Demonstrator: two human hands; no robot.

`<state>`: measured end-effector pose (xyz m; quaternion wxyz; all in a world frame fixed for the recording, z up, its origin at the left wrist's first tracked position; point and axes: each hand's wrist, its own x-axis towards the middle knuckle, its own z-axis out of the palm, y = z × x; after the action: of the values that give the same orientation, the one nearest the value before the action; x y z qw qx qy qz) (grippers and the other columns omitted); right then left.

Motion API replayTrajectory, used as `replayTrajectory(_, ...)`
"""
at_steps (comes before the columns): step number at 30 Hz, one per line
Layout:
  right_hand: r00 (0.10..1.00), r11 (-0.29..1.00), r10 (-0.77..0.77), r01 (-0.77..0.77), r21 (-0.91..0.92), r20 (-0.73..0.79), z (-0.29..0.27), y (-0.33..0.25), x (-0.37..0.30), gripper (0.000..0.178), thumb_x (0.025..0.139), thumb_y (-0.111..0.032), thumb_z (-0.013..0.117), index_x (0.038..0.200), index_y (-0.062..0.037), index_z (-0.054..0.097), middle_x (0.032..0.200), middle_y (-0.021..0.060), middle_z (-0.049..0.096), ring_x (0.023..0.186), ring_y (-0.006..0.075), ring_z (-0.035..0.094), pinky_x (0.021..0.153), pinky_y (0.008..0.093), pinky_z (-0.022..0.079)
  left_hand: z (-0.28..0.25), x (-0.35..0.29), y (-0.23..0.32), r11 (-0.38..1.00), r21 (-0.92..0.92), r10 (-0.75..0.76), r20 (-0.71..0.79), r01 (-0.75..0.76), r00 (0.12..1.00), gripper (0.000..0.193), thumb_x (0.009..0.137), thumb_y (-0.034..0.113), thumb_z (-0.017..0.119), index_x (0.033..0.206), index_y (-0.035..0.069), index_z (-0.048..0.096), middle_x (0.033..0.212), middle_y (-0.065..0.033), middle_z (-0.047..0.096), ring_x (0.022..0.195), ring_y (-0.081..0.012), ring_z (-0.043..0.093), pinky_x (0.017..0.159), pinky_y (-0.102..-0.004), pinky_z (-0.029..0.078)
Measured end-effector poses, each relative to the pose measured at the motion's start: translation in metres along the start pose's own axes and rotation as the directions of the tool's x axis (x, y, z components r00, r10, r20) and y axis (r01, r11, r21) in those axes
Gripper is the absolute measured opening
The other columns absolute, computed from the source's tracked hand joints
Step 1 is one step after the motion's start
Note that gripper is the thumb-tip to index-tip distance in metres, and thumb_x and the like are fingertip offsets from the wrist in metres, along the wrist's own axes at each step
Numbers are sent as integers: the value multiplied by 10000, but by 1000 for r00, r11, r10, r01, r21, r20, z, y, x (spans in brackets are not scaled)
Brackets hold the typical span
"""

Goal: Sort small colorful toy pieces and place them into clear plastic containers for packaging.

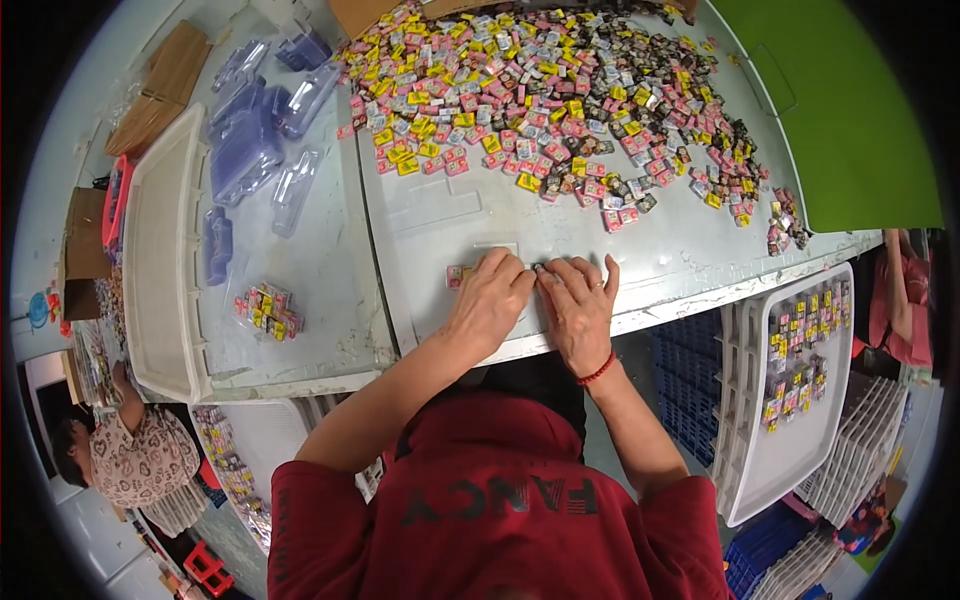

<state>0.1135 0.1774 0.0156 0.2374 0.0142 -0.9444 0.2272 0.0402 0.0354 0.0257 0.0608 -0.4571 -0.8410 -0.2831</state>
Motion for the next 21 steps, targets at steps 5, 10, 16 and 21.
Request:
replayTrajectory(5,1000,1000,-4,4,-1,9,-1,0,0,221,774,-57,666,994,-51,662,1053,36,621,1009,241,558,1003,539,314,-5,1,-3,987,-155,11,-141,-33,990,225,724,14,719,929,-14,631,951,-124,573,875,-307,574,742,-388,482)
replayTrajectory(10,996,989,35,-22,147,-85,-7,18,22,208,766,-6,673,966,-51,644,954,81,639,923,268,587,911,434,399,1,-2,-20,987,-138,71,-62,-79,996,286,718,71,739,972,9,625,1095,-127,548,1027,-312,547,836,-388,481)
replayTrajectory(16,996,996,83,-84,-15,-30,17,36,74,180,814,-54,657,994,-46,655,898,124,650,812,308,616,743,392,484,4,-15,-18,986,-167,17,-63,-27,998,382,680,126,781,1008,20,617,1169,-126,528,1075,-321,527,868,-398,471)
replayTrajectory(21,992,995,87,-92,-51,-92,21,41,79,200,813,-82,669,1007,-35,657,936,133,653,834,310,627,719,387,507,-23,-11,-24,992,-129,-11,-84,0,996,503,636,190,814,1063,35,596,1212,-138,505,1143,-334,479,940,-422,430)
